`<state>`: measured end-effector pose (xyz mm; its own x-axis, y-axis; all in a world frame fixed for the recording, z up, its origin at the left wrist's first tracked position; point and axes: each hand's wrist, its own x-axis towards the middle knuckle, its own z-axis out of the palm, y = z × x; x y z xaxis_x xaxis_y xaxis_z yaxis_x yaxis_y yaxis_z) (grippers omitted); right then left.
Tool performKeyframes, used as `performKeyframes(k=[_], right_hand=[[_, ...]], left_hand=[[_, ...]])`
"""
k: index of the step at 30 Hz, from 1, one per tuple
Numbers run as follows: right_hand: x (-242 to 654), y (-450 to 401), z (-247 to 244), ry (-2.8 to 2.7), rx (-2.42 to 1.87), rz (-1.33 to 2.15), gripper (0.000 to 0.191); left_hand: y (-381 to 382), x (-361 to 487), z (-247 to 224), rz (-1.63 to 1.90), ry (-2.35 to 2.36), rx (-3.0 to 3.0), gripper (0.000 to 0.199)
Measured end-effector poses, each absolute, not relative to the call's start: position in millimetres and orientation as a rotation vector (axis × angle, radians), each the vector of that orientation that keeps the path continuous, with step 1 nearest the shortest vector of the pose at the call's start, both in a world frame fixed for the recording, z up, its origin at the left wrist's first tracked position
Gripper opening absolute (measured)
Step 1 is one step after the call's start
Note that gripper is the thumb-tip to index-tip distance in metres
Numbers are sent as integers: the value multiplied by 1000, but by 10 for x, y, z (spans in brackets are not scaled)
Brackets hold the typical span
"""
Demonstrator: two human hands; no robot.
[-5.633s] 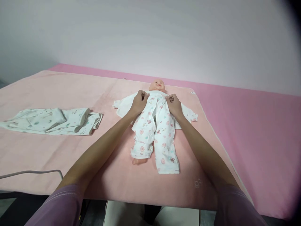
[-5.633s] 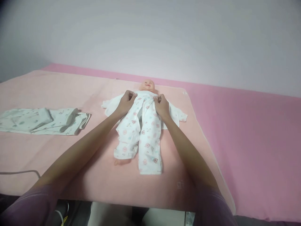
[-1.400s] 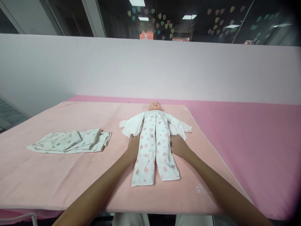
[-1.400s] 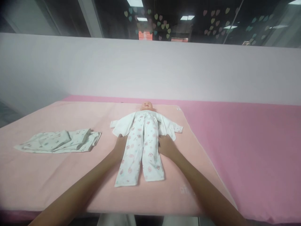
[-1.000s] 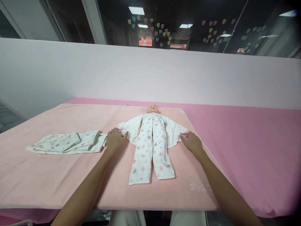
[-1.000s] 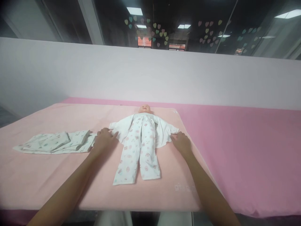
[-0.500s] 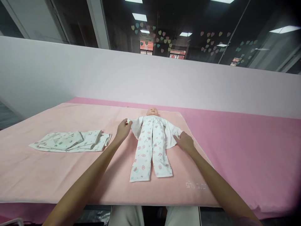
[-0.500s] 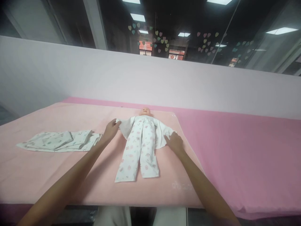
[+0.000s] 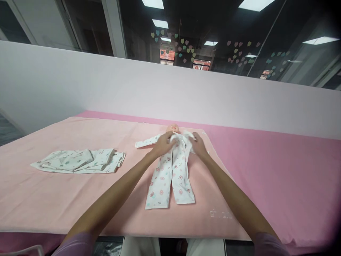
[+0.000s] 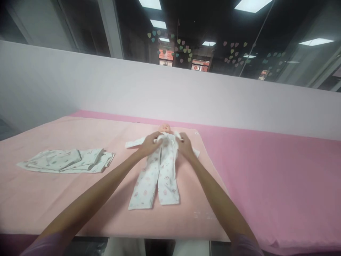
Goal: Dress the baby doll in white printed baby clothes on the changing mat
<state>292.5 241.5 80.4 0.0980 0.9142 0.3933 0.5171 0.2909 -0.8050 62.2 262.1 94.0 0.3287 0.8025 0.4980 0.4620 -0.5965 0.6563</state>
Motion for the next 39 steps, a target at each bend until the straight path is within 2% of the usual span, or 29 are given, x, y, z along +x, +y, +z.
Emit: performKeyframes(k=[2,4,9,12,17,24,28,32,35,39], right_hand=[[2728,2251,760,-1868,-1190,382,17],[2690,2022,603,-2079,-1102,229,13],[2962,1753,230,-2012,-1205,181,40],[2960,1859,211,-2087,-1172,159,51],[2814,1990,239,-2114,-1097,107,34],[2884,1914,212,-2020,-1025,254,27],[2847,2271,358,-1814,-1214,259,24],[2780,2968,547,-1706,-1547,208,30],[2746,3449,643,-1803,-1804,420,40],[2714,3847,695,-1852,-1820,493,40]], left_hand=[[2493,633,860,945,939,2539,12],[2353,472,711,895,912,2688,14],[2145,-75,370,1015,1103,2522,32],[2147,-151,251,956,1231,2432,27],[2201,-205,78,969,1316,2564,15],[2102,-372,119,940,1244,2784,10],[2207,-76,397,1029,1184,2621,23],[2707,358,594,1072,1199,2567,26],[3151,601,591,1011,1407,2454,34],[3465,727,466,833,1471,2386,46]])
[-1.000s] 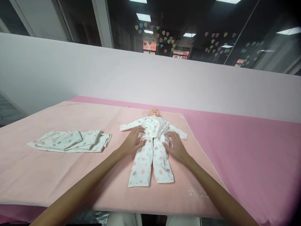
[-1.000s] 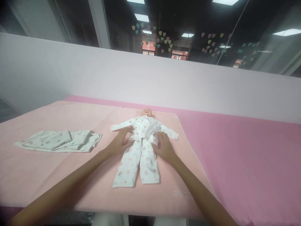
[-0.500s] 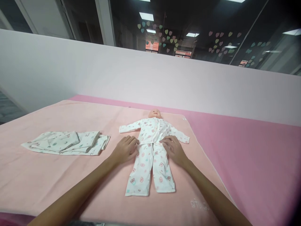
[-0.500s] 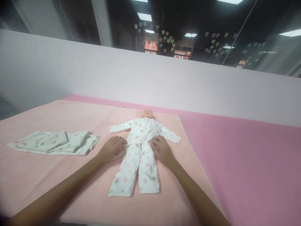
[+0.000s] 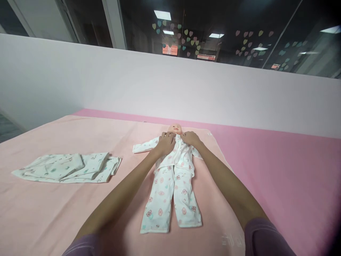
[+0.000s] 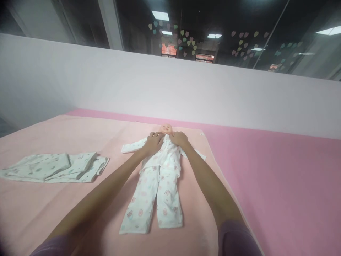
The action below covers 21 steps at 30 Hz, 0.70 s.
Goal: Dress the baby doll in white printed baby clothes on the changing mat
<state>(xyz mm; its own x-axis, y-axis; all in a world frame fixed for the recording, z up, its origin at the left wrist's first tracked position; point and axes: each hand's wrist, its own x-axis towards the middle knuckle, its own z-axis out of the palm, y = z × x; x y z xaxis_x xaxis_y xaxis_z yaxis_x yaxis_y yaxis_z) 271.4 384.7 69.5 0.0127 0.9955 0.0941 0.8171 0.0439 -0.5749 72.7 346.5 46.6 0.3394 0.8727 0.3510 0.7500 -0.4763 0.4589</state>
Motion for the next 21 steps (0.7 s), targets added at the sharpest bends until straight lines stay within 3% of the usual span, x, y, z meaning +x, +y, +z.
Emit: performKeyframes(k=[8,13,19,21], right_hand=[[2588,3849,611,-1794,-1634,547,36],[2624,3128,488,-1917,-1292,244,29],[2860,2041,349,-2159,-1167,313,54],[2977,1817,257,-2115,-1222,359,54]], left_hand=[[3419,550,319,908,1327,2427,51],[3028,381,370,999,1225,2430,44],[2382,84,324,978,1157,2392,42],[2199,-93,229,940,1163,2342,47]])
